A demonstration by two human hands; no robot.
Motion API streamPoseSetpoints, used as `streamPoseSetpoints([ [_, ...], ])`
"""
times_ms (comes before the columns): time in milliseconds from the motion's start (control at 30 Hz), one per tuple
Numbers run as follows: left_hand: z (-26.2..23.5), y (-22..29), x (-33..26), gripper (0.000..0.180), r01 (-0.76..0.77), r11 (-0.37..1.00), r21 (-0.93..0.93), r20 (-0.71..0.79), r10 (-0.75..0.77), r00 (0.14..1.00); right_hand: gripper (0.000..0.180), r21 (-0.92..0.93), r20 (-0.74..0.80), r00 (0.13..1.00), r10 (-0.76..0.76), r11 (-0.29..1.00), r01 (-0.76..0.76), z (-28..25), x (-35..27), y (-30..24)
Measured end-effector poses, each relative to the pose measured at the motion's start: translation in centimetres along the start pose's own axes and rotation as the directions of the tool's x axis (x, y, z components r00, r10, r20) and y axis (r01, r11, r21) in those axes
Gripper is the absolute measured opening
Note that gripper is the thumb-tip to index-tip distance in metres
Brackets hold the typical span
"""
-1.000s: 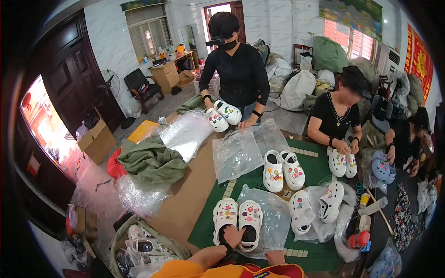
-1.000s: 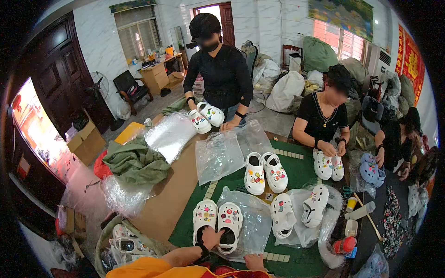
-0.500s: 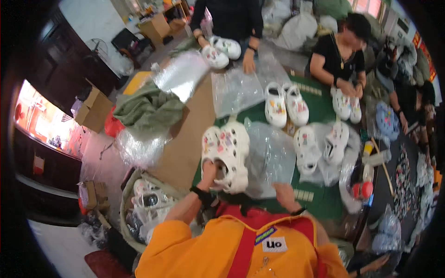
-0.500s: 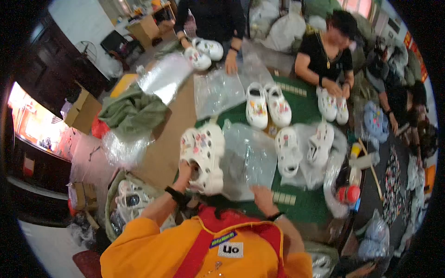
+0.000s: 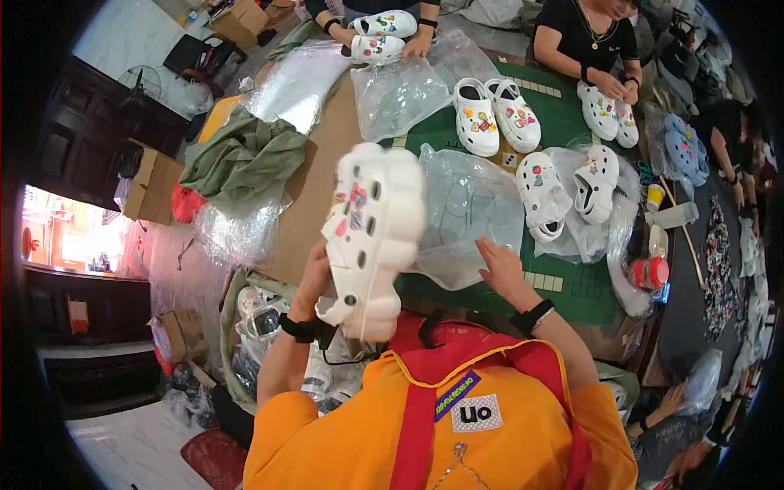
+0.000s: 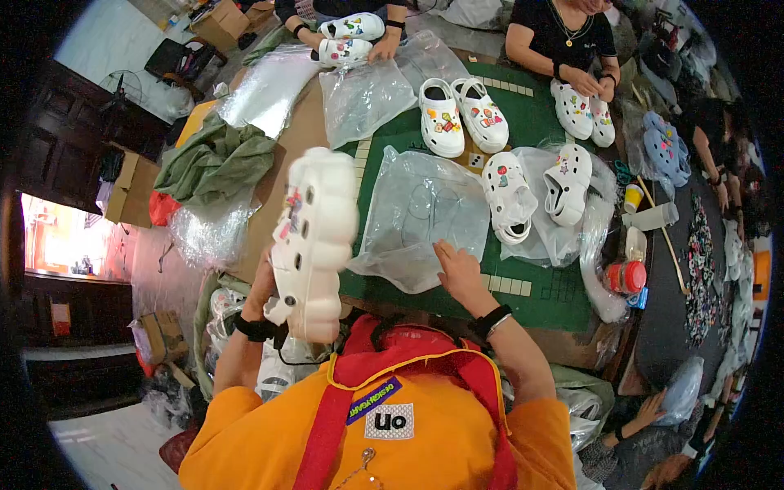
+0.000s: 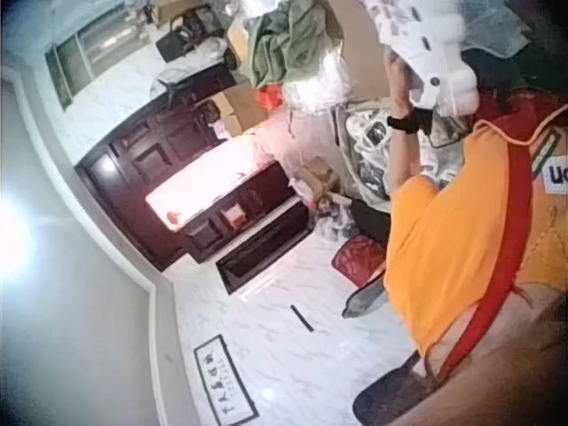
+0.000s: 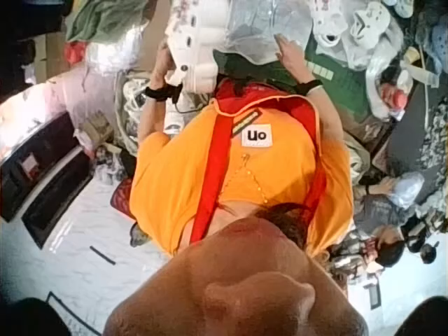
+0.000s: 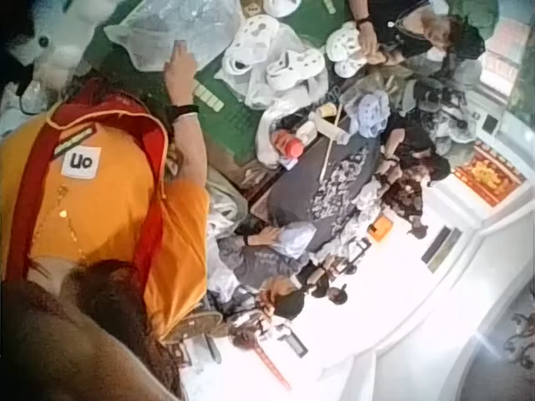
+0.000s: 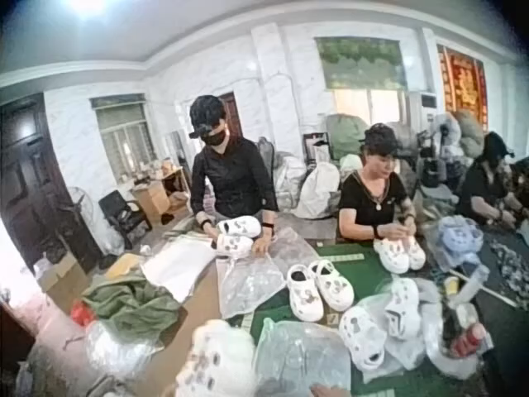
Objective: Putting shoes into plastic bags and then sorting them into a larger green sack in a workshop environment.
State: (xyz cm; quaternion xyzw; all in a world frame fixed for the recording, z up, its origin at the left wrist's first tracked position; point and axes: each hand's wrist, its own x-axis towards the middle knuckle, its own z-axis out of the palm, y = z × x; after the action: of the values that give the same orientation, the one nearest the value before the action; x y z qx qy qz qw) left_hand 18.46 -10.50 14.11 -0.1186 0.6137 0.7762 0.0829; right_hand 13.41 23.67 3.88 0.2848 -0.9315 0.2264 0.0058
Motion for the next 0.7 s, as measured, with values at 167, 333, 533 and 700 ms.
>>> streamPoseSetpoints([
  [167,3.4,1.4,0.1,0.039,0.168,0.979,0.114,0.41,-0.2,0.89,0.051,0.202,-0.093,0.996,-0.013,0.979,0.031,0.2,1.8,0.5],
  [333,6.7,0.2,1.7,0.041,0.129,0.932,0.34,0.651,-0.331,0.683,0.049,0.884,0.216,0.949,0.229,0.367,-0.29,4.0,2.4,7.1],
  [533,5.6,-3.4,2.2,0.039,0.248,0.92,0.303,0.595,-0.386,0.705,0.055,0.404,-0.174,0.981,-0.08,0.903,0.145,-3.6,1.6,2.6],
  [700,1.9,-9.1,3.8,0.012,0.052,0.876,0.48,0.355,-0.248,0.901,0.054,0.462,-0.107,0.991,-0.082,0.878,0.122,-3.7,1.0,0.0],
])
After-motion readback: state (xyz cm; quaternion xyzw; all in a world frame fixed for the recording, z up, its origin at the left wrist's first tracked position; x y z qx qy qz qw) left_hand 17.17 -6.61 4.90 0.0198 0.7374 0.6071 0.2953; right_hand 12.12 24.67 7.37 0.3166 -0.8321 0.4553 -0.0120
